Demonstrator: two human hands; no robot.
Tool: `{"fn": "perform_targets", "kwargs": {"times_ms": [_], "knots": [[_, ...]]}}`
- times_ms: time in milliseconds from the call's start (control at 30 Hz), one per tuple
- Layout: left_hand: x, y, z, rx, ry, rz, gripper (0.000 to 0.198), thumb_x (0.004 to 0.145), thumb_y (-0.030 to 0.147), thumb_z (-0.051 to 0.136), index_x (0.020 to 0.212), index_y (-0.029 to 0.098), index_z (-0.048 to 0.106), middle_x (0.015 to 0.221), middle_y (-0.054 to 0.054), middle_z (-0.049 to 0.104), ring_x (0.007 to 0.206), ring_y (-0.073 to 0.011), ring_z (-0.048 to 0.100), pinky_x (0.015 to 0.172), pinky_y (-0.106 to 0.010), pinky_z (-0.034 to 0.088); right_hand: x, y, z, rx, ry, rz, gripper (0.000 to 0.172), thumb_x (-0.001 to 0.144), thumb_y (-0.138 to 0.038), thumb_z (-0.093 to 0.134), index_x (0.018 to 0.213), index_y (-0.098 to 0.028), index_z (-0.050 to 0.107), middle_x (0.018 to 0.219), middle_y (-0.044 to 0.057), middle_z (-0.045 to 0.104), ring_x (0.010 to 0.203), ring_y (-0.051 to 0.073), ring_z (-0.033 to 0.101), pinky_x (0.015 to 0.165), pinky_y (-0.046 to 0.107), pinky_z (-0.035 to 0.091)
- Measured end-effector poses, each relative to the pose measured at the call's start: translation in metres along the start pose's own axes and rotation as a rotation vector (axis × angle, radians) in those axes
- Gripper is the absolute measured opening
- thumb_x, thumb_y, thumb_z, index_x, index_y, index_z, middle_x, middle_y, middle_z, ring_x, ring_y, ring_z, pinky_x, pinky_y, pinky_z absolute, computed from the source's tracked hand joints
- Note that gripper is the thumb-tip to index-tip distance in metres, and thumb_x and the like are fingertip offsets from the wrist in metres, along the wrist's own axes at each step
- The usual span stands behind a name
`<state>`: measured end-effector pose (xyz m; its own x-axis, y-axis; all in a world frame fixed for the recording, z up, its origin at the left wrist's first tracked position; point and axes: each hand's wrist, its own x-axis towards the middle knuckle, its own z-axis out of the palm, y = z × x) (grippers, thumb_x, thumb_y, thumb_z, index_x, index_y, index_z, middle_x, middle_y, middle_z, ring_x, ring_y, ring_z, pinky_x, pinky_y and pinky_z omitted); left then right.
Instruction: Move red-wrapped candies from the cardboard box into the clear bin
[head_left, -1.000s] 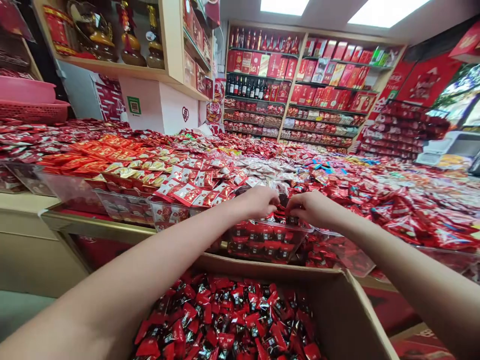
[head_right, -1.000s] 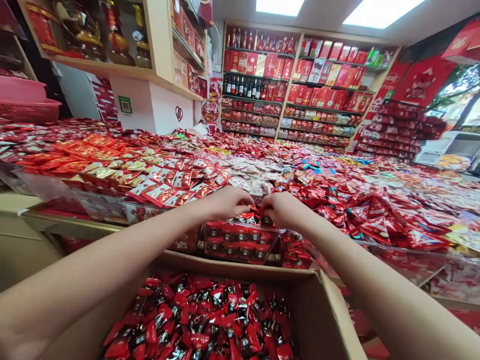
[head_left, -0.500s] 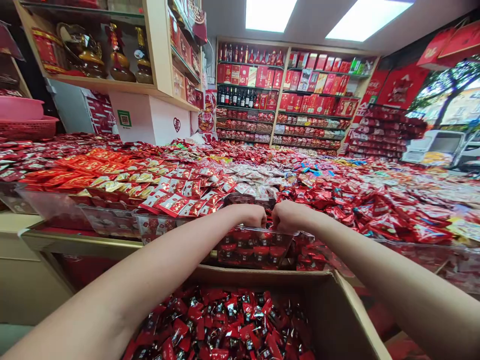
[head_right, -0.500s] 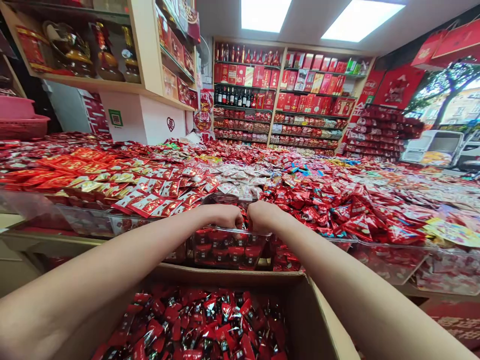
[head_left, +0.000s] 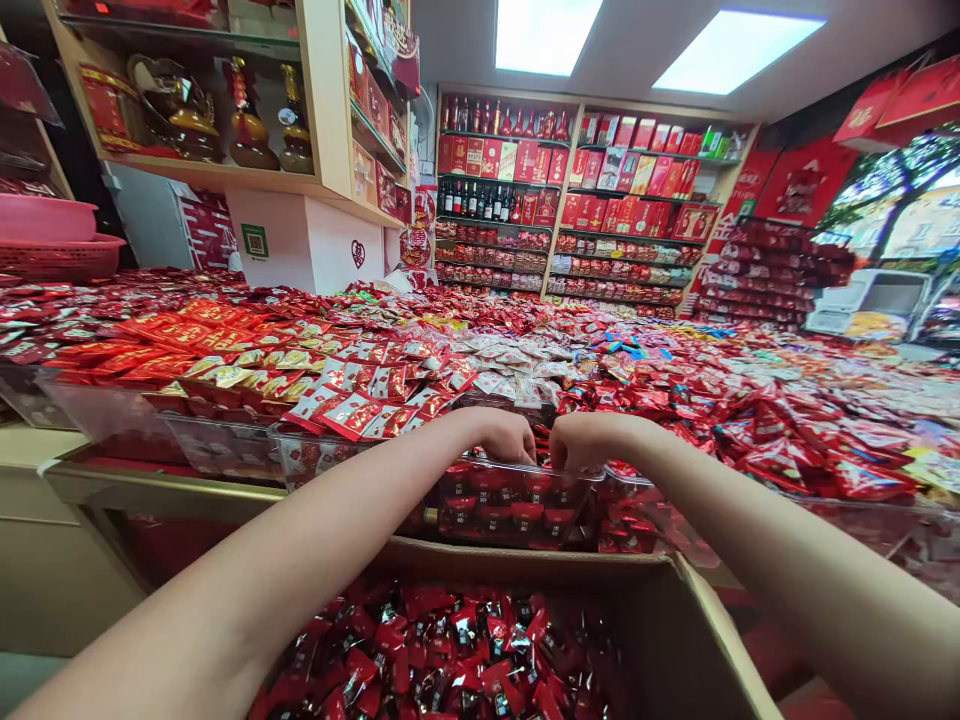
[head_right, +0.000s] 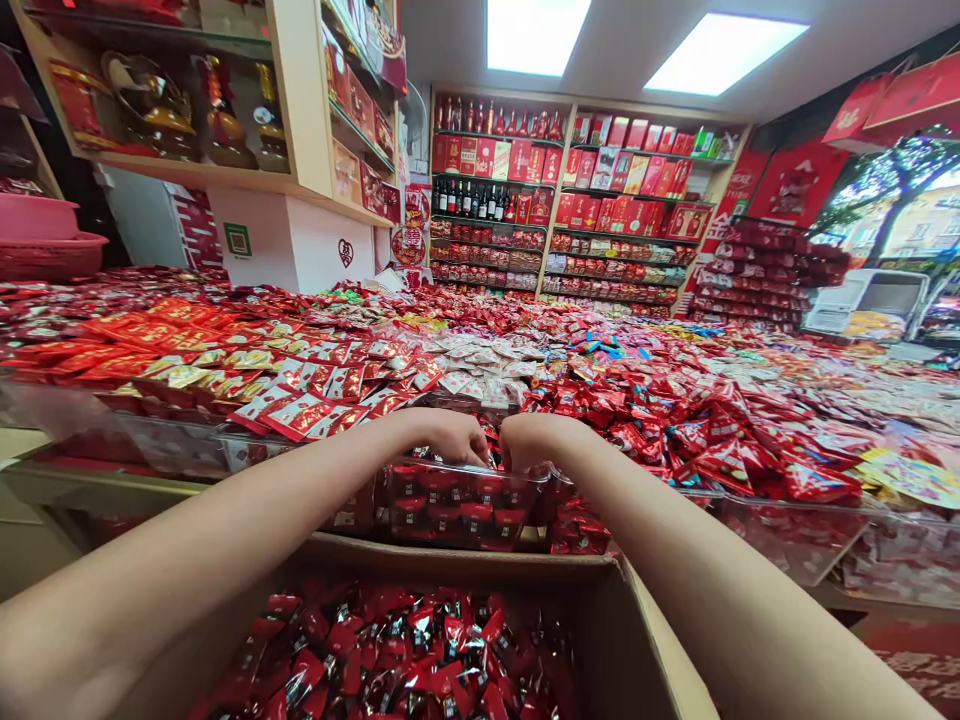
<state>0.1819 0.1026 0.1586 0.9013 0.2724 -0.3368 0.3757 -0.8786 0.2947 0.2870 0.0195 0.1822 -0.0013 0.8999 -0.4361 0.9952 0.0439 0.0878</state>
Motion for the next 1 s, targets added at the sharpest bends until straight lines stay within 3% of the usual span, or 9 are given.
{"fn": "perform_targets", "kwargs": {"times_ms": [367, 533, 633, 733, 800, 833, 867, 933, 1000], "knots": [[0.004, -0.004, 0.011, -0.059, 0.144, 0.053, 0.052, 0.049, 0.037, 0.065, 0.097, 0.018, 0.057, 0.084, -0.003, 0.062, 0.067, -0.014, 0.053, 0.054, -0.02, 0.037, -0.008, 0.004, 0.019, -0.007, 0.298, -0.032, 0.025, 0.061, -0.015, 0.048, 0.079, -0.019, 0.064, 0.07, 0.004, 0.064, 0.058, 0.013, 0.054, 0.046, 0.02, 0.032], [0.002, -0.006, 0.006, -0.066, 0.191, 0.076, 0.041, 0.056, 0.035, 0.061, 0.093, 0.018, 0.06, 0.079, -0.001, 0.063, 0.064, -0.0129, 0.053, 0.054, -0.021, 0.038, -0.003, 0.008, 0.024, 0.03, 0.353, -0.038, 0.025, 0.06, -0.012, 0.048, 0.078, -0.02, 0.064, 0.071, 0.002, 0.064, 0.062, 0.013, 0.055, 0.049, 0.019, 0.034], [-0.016, -0.001, -0.001, -0.082, 0.307, 0.076, 0.03, 0.066, 0.028, 0.053, 0.092, 0.016, 0.059, 0.077, -0.002, 0.062, 0.063, -0.0121, 0.053, 0.057, -0.021, 0.039, -0.014, 0.003, 0.023, 0.068, 0.487, -0.01, 0.021, 0.066, -0.016, 0.046, 0.079, -0.019, 0.062, 0.073, 0.003, 0.064, 0.066, 0.015, 0.056, 0.054, 0.021, 0.036], [-0.058, 0.012, 0.005, -0.114, 0.55, 0.07, 0.031, 0.077, 0.022, 0.036, 0.105, 0.015, 0.049, 0.097, -0.006, 0.057, 0.081, -0.0131, 0.051, 0.07, -0.024, 0.038, -0.043, -0.016, 0.03, 0.168, 0.752, -0.015, 0.018, 0.074, -0.023, 0.041, 0.072, -0.018, 0.058, 0.07, 0.004, 0.061, 0.065, 0.015, 0.054, 0.058, 0.023, 0.037], [-0.093, 0.022, 0.027, -0.182, 0.846, 0.124, 0.029, 0.081, 0.026, 0.03, 0.103, 0.016, 0.047, 0.099, -0.005, 0.056, 0.087, -0.0127, 0.049, 0.077, -0.024, 0.036, -0.059, -0.037, 0.049, 0.301, 0.739, -0.116, 0.018, 0.075, -0.025, 0.041, 0.068, -0.019, 0.056, 0.066, 0.001, 0.06, 0.06, 0.012, 0.052, 0.056, 0.021, 0.037], [-0.108, 0.025, 0.044, -0.2, 0.938, 0.178, 0.026, 0.081, 0.026, 0.033, 0.099, 0.017, 0.049, 0.093, -0.005, 0.057, 0.085, -0.0124, 0.05, 0.077, -0.023, 0.036, -0.061, -0.049, 0.064, 0.379, 0.643, -0.195, 0.017, 0.074, -0.024, 0.042, 0.066, -0.019, 0.056, 0.064, 0.0, 0.059, 0.058, 0.011, 0.052, 0.054, 0.019, 0.037], [-0.12, 0.026, 0.065, -0.19, 0.932, 0.227, 0.022, 0.08, 0.025, 0.035, 0.094, 0.018, 0.051, 0.085, -0.004, 0.059, 0.079, -0.012, 0.052, 0.073, -0.022, 0.038, -0.058, -0.061, 0.084, 0.449, 0.51, -0.274, 0.016, 0.073, -0.02, 0.042, 0.065, -0.02, 0.056, 0.063, -0.002, 0.059, 0.055, 0.01, 0.052, 0.051, 0.017, 0.037], [-0.131, 0.021, 0.117, -0.096, 0.678, 0.316, 0.019, 0.079, 0.022, 0.037, 0.084, 0.023, 0.055, 0.071, -0.001, 0.06, 0.067, -0.0121, 0.053, 0.064, -0.022, 0.039, -0.037, -0.085, 0.132, 0.477, 0.238, -0.413, 0.014, 0.065, -0.012, 0.047, 0.066, -0.019, 0.059, 0.065, -0.001, 0.061, 0.056, 0.01, 0.054, 0.049, 0.015, 0.038], [-0.126, 0.007, 0.174, 0.078, 0.376, 0.411, 0.016, 0.075, 0.021, 0.041, 0.07, 0.025, 0.056, 0.062, 0.0, 0.059, 0.059, -0.0143, 0.053, 0.051, -0.025, 0.036, -0.004, -0.104, 0.185, 0.364, 0.158, -0.377, 0.022, 0.065, -0.012, 0.046, 0.079, -0.018, 0.063, 0.079, 0.005, 0.063, 0.065, 0.015, 0.058, 0.054, 0.019, 0.041]]}}
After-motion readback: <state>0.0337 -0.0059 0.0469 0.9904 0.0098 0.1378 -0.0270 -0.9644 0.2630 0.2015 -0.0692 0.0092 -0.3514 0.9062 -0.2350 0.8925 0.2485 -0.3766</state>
